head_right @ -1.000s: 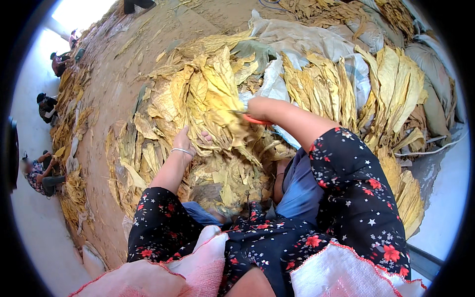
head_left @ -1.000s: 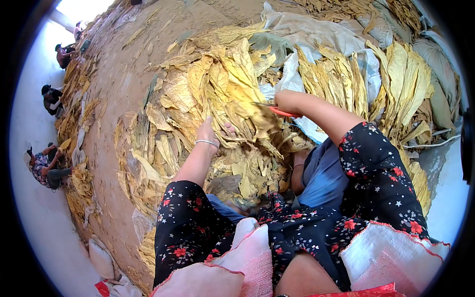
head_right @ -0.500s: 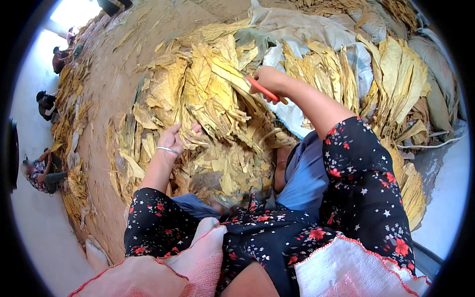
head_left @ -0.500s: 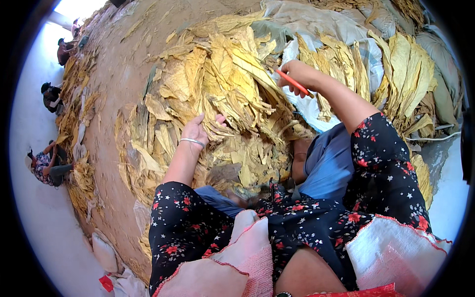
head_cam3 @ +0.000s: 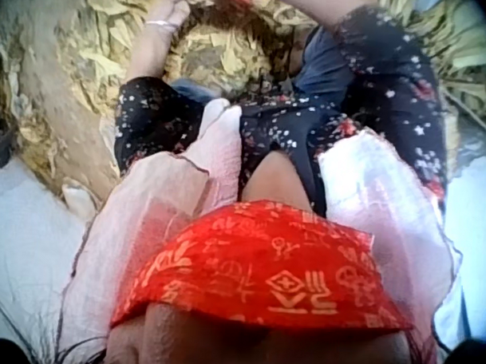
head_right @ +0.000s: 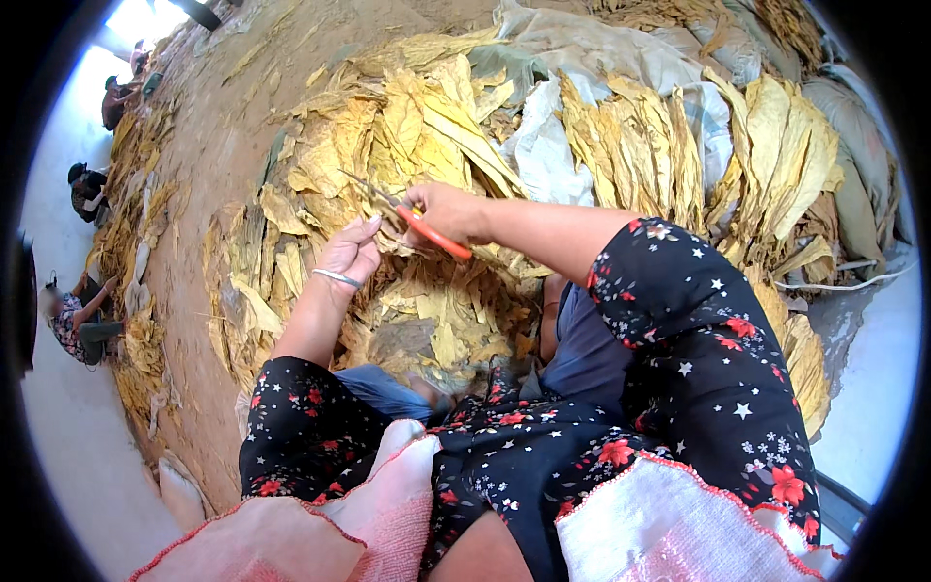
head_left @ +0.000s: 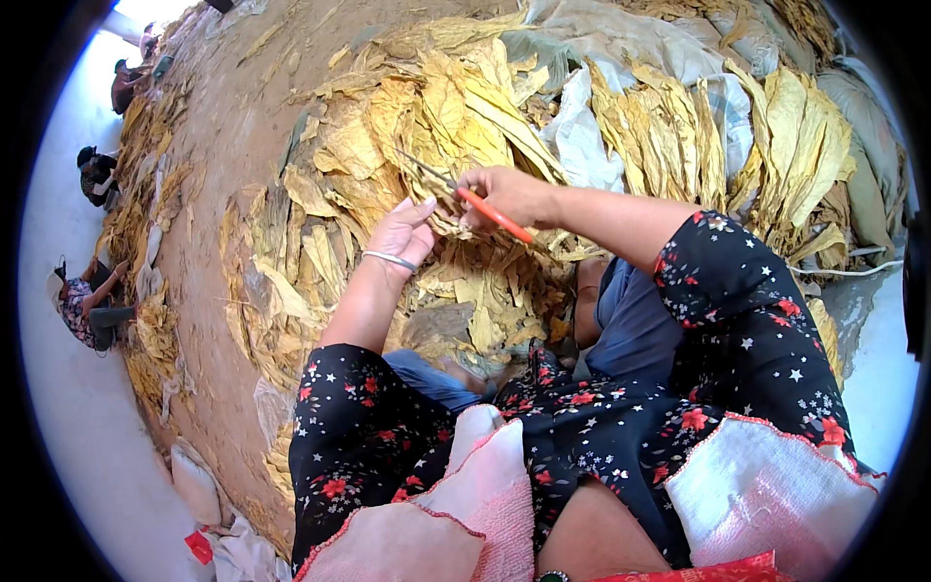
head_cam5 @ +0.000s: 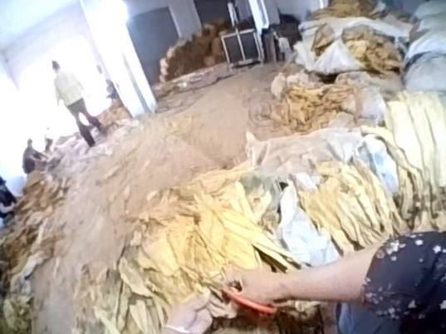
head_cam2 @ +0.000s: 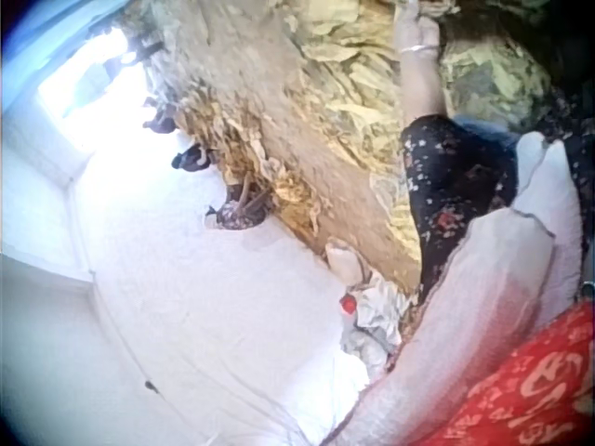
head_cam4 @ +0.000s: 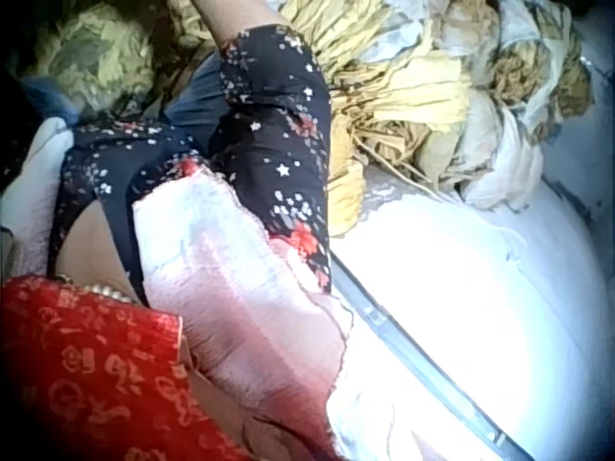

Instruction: The person is using scissors to trim the edges and stems of large dried tobacco leaves while sitting on the floor surrounded by bundles of leaves.

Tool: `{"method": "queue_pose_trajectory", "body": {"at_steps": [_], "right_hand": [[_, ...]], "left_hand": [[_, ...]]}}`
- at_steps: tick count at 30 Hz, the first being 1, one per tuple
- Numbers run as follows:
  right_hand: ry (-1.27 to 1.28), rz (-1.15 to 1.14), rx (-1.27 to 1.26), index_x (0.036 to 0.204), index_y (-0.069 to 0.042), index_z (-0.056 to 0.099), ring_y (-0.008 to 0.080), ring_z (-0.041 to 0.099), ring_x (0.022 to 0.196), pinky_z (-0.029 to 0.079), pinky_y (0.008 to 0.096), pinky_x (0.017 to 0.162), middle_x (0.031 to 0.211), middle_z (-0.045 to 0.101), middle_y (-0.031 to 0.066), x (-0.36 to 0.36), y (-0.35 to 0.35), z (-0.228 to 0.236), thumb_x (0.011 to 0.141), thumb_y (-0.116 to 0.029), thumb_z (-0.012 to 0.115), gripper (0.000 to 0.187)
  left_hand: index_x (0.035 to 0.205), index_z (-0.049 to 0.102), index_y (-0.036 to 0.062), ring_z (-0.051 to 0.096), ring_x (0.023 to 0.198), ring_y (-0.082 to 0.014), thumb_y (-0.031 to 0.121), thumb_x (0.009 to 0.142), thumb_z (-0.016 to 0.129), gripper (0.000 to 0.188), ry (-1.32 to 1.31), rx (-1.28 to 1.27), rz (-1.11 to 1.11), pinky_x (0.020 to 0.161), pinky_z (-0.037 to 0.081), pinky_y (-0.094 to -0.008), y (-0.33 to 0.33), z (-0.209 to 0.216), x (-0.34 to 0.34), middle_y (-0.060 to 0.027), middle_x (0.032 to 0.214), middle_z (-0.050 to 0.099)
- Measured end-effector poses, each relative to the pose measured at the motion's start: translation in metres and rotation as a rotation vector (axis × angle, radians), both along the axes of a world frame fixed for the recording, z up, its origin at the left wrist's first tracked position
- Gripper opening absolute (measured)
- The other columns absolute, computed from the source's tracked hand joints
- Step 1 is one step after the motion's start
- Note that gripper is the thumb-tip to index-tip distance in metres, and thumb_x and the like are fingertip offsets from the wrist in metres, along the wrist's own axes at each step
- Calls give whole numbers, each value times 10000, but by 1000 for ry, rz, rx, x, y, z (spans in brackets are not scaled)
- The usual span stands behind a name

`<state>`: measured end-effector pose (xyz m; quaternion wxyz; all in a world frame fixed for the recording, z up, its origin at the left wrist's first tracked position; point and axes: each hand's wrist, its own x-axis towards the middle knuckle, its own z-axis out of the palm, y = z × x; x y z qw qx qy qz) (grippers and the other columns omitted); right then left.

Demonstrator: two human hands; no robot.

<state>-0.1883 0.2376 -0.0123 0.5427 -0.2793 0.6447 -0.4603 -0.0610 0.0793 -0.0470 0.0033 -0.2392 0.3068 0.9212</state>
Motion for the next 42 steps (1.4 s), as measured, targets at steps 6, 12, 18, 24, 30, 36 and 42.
{"method": "queue_pose_trajectory", "body": {"at_steps": [6,12,18,24,30,36,42], "right_hand": [[59,-162,10,930,-12,581,159,591,562,470,299,492,699,627,101,18,-10,6,713,16,666,235],[-235,-307,-72,960,-3,473,205,579,522,488,314,455,684,566,119,5,-6,10,722,79,600,282],[-342,-573,-161,939,8,435,226,591,545,481,305,413,711,540,131,-6,-6,12,729,88,596,276],[-397,-574,-127,933,28,442,242,607,564,507,313,429,743,554,163,-12,0,6,739,80,600,256],[-139,-341,3,997,19,525,172,610,582,497,278,517,748,626,114,27,-8,21,681,77,641,342],[53,-227,-19,1012,2,538,137,613,596,490,272,530,743,628,83,20,-12,12,737,14,658,300],[-24,-354,-84,1017,-6,517,146,612,553,503,243,466,727,596,75,-5,-3,42,768,1,651,283]], "left_hand": [[1150,466,25,578,1045,-282,66,920,508,237,-144,47,22,955,465,-466,1,3,11,-146,1112,565],[1143,431,-54,604,1006,-346,135,985,352,258,-170,89,152,925,497,-489,-15,-1,21,-225,1119,572],[1104,420,-23,641,902,-316,177,992,322,250,-262,95,362,778,562,-432,-26,-8,33,-228,1081,599],[1048,444,-31,642,756,-273,221,1003,284,302,-280,154,214,638,566,-358,-23,-20,25,-223,973,632],[1001,556,60,620,671,-211,424,875,581,387,-154,125,-100,597,556,-316,8,-19,9,-108,833,611],[1056,520,26,622,744,-223,184,913,550,216,-190,-47,70,693,556,-353,11,-7,-4,-117,861,615],[1058,470,-30,510,610,-137,82,947,449,159,23,-136,377,536,461,-256,-64,34,29,-82,810,546]]}}
